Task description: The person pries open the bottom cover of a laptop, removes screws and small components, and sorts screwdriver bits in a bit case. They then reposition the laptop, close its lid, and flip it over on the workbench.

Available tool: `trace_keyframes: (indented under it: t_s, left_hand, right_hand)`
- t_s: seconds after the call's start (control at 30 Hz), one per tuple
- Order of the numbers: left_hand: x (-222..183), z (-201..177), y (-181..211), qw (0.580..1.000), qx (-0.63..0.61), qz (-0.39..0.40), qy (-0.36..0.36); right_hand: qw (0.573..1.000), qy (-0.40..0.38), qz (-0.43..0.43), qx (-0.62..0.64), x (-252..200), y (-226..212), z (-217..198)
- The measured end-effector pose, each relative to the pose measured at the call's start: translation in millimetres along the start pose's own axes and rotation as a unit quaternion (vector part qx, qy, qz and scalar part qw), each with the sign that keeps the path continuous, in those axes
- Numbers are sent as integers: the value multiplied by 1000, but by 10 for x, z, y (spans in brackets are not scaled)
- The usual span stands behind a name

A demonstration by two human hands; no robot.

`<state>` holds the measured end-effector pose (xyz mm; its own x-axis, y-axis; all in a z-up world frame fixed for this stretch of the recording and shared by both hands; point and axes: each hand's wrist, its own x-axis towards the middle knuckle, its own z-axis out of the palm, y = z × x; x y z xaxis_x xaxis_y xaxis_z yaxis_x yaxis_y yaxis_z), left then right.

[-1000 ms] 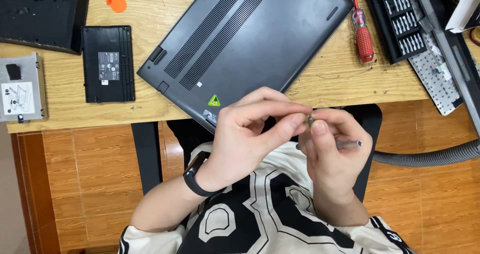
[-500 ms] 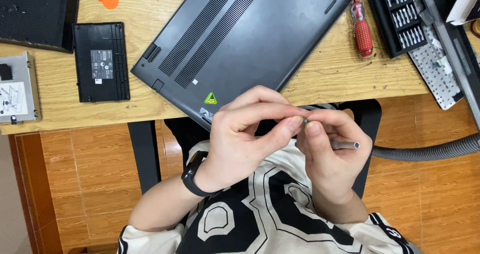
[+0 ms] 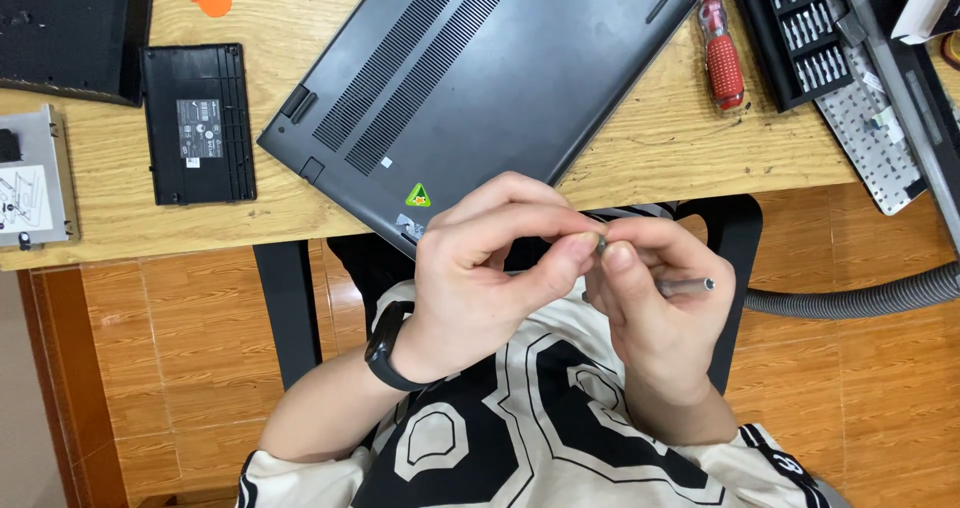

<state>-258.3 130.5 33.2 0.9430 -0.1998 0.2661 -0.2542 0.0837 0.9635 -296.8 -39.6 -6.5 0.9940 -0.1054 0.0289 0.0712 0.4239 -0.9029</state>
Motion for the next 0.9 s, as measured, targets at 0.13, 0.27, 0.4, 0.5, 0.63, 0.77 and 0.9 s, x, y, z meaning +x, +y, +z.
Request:
trace_keyframes:
  t_s: [0.13,0.27,0.4,0.5,0.63,0.77,0.9]
  left_hand:
    - [17,36,-12,999,40,23,25]
    - [8,61,-42,994,82,45,52]
    - [8,78,-48,999,1,-14,36]
    - [25,63,-5,996,-57,-62,15]
    - [22,39,14,997,-52,-63,7]
    - [36,23,21,995,-66,-78,-2]
    - [26,23,20,996,-58,-69,-3]
  right_hand:
    - [1000,0,13,11,32,21,7]
    - [1000,-5,10,-29,27,64,-37]
    - [999,15,-9,-41,40,51,-36]
    - [1000,24,11,6,68,6,-27]
    - [1000,20,-2,-21,18,16,-60]
    - [998,18,-21,-63,2,-3,-53]
    - [996,20,-19,-82,6,-18,-42]
